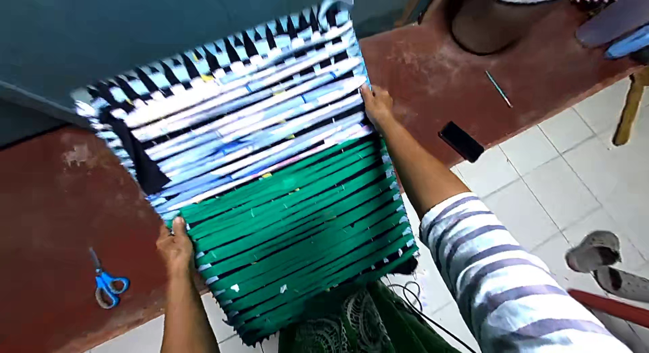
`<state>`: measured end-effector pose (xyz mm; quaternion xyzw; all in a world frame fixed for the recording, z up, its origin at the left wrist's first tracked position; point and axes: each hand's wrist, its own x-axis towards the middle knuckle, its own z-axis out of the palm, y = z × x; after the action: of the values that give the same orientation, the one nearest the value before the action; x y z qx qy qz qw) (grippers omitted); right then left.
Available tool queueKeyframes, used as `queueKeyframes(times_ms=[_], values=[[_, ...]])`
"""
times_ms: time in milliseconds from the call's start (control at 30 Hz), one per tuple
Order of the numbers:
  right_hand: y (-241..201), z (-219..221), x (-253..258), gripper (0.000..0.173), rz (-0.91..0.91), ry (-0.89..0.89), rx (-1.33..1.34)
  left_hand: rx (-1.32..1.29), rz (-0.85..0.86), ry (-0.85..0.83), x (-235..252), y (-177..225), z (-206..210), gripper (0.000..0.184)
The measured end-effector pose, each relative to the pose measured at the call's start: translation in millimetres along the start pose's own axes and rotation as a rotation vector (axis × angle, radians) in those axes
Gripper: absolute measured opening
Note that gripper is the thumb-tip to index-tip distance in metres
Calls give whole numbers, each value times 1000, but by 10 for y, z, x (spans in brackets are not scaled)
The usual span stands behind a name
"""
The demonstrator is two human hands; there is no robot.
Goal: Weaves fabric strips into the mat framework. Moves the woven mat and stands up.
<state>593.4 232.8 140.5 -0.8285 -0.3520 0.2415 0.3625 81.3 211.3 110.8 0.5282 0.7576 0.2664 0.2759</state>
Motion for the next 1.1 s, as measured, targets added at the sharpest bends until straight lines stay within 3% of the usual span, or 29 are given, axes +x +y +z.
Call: queueKeyframes(times_ms=[433, 1100], values=[[691, 508, 24, 56, 233, -139, -81, 168, -111, -82, 182, -352, 362, 51], [746, 856, 374, 56, 260, -305, -110, 373, -94, -45, 386, -495, 472, 44]])
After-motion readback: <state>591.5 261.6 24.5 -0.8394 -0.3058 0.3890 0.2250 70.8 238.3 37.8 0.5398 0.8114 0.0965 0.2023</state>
